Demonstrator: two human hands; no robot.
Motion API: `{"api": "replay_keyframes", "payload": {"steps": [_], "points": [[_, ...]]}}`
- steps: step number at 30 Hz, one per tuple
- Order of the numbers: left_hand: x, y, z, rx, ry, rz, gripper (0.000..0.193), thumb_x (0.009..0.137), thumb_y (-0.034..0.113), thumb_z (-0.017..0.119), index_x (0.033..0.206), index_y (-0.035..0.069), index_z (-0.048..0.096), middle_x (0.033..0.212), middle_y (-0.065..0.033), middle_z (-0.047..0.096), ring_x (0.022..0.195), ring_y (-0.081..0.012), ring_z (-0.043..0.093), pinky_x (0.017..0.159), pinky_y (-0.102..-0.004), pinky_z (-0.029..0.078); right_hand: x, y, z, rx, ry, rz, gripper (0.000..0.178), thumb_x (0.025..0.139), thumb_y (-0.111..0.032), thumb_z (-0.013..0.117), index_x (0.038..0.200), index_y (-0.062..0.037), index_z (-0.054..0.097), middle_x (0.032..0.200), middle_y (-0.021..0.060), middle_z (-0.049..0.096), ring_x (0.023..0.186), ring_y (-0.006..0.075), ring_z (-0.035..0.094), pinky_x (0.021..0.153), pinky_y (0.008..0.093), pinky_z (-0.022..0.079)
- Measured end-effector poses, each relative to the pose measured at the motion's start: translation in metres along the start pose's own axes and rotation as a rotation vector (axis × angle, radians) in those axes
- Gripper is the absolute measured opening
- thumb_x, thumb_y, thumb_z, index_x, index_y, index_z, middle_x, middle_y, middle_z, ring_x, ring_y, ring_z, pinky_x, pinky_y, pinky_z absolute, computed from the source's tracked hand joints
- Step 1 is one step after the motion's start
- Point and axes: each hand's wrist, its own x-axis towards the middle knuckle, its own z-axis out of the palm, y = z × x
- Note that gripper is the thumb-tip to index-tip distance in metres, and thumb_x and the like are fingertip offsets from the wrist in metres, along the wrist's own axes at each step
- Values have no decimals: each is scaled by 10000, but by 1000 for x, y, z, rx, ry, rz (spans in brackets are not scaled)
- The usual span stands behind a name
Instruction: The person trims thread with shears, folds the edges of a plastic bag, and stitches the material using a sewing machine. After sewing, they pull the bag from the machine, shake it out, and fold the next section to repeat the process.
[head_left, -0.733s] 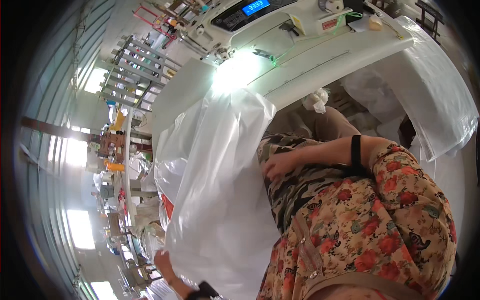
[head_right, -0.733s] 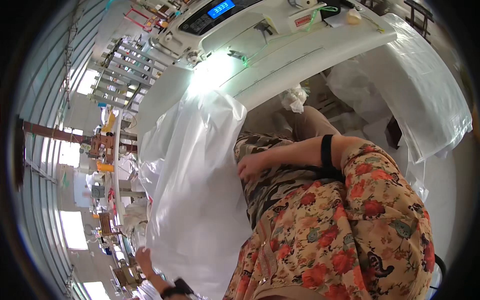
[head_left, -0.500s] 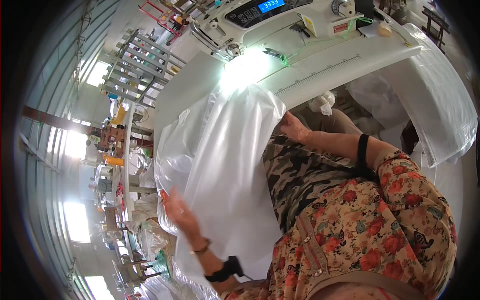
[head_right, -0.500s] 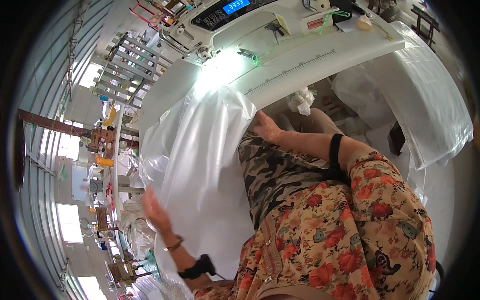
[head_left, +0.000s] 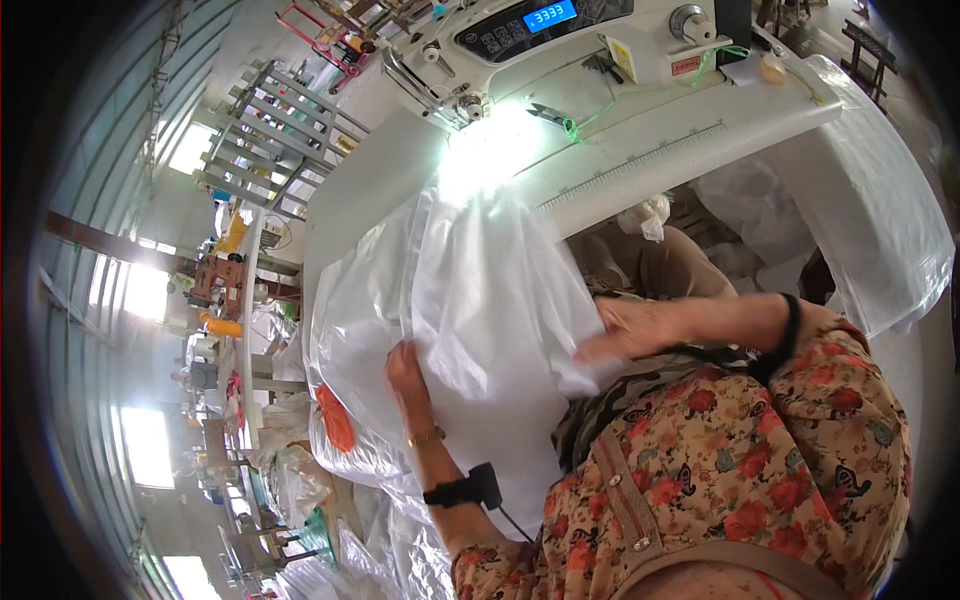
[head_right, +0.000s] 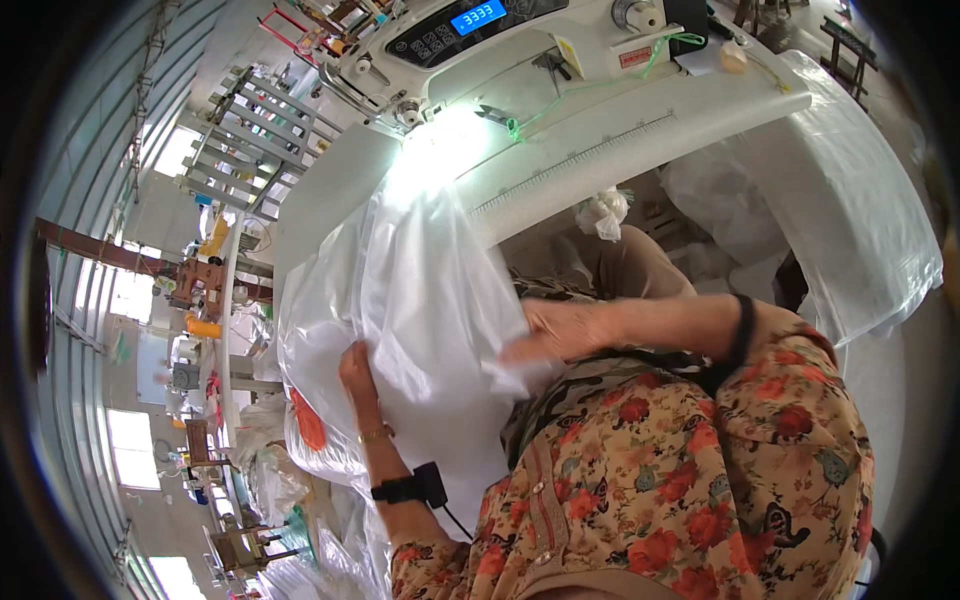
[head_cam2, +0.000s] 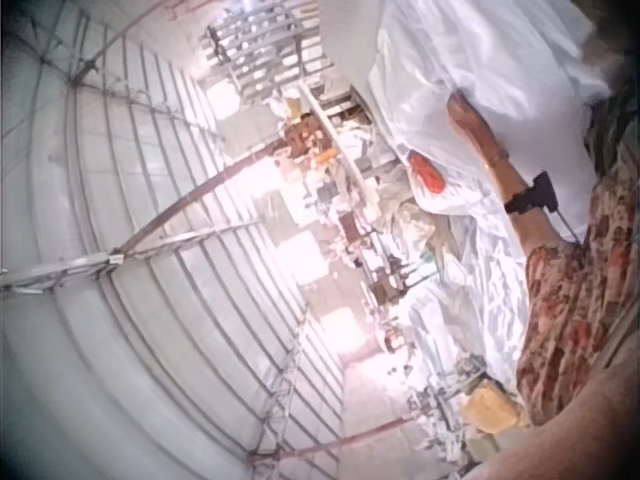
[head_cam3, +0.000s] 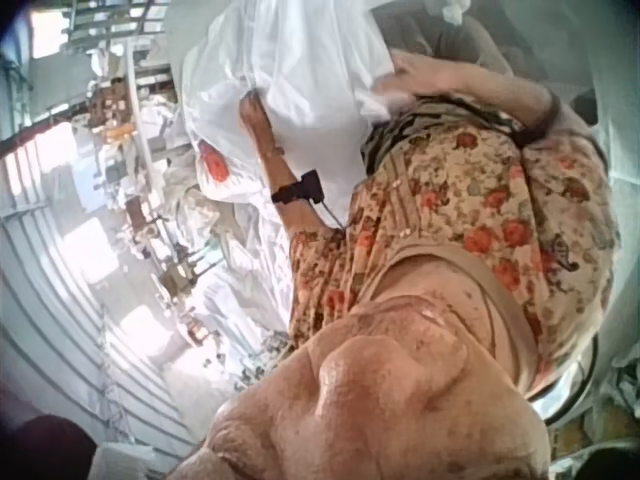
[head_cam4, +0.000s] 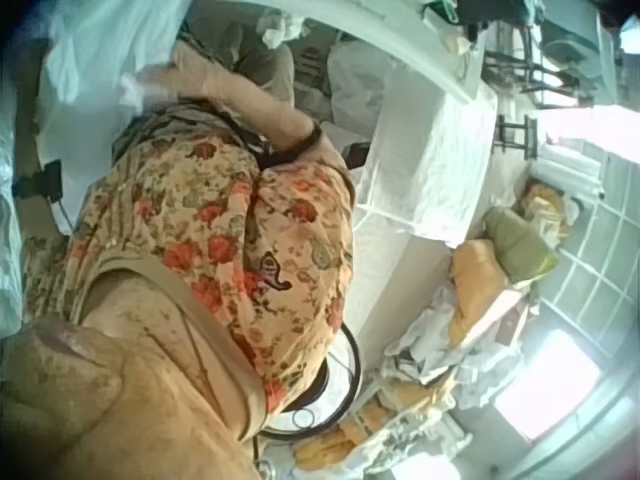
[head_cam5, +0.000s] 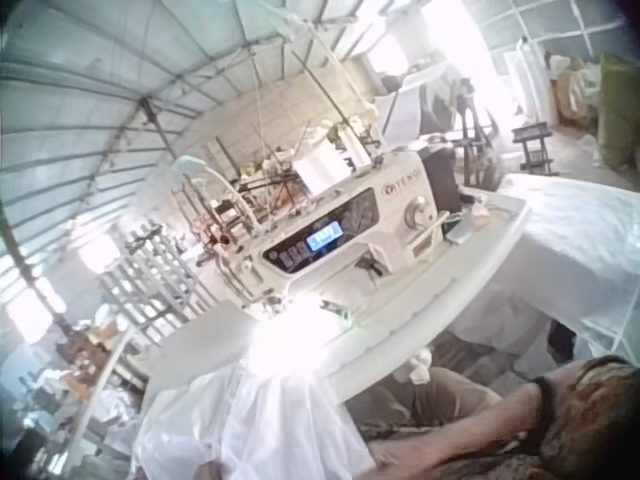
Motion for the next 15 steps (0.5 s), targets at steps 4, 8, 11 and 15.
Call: {"api": "replay_keyframes", "payload": {"steps": [4,8,11,15], "points": [[-31,29,-24,77,382,345,249,877,130,606,1023,-72,606,978,-204,639,895,-362,597,813,-411,462,-52,-42,-7,484,-9,101,344,919,-299,595,921,41,645,824,28,666,778,65,570,677,265,470],[-92,113,-42,-24,286,298,190,849,97,640,987,-31,612,871,-118,642,767,-227,592,686,-324,465,-96,42,-29,-199,273,393,287,880,-248,611,929,31,652,876,143,676,802,214,637,716,358,489],[-145,158,-17,-78,-120,312,276,779,217,741,866,6,585,759,-87,579,647,-194,547,581,-313,426,-119,87,-39,-682,404,577,250,857,-233,617,865,16,638,846,193,650,775,328,628,700,407,487],[-202,130,35,201,-124,325,327,735,292,753,834,50,557,761,-78,552,698,-239,562,603,-347,445,-91,40,-33,-1067,665,331,288,865,-270,605,762,-3,580,744,162,624,653,376,589,624,429,471]]}}
